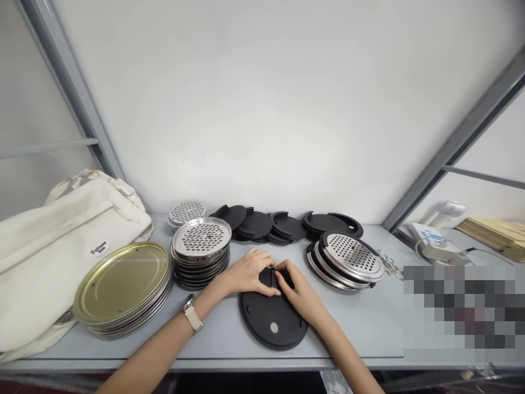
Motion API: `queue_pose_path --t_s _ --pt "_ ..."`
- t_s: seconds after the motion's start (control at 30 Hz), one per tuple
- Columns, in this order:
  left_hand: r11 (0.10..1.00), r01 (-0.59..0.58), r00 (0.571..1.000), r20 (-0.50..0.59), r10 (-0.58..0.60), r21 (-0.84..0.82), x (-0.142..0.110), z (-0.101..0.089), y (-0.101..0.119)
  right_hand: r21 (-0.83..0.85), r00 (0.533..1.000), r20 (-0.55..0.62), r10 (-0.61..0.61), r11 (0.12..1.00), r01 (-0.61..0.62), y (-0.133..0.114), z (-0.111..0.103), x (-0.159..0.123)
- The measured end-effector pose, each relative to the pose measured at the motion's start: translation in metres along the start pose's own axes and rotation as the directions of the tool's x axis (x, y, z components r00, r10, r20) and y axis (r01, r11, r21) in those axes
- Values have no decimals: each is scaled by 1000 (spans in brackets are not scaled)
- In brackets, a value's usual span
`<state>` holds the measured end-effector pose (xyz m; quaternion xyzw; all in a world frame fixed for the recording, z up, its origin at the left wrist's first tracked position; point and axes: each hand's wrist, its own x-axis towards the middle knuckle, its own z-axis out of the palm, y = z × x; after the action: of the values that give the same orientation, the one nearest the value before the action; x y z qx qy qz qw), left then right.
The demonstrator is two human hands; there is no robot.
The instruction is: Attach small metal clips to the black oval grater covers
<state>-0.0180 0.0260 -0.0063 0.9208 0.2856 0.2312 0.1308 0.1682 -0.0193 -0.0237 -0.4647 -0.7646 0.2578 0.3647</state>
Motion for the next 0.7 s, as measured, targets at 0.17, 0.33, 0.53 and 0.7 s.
queue_pose_path --t_s 0.17,0.33,0.53,0.7 --pt "999 -13 1000 -7 13 32 1 2 -1 0 1000 -10 -11 1000 11 1 1 0" --pt "999 -19 1000 -7 20 50 1 2 -1 -7 1000 -11 -8 1000 8 0 2 0" --pt "997 -31 999 -7 32 65 1 2 -1 -1 1000 -14 -13 1000 13 -1 0 1" --pt "998 -11 1000 -12 12 61 0 1 2 -9 1000 -19 -14 1000 14 0 1 1"
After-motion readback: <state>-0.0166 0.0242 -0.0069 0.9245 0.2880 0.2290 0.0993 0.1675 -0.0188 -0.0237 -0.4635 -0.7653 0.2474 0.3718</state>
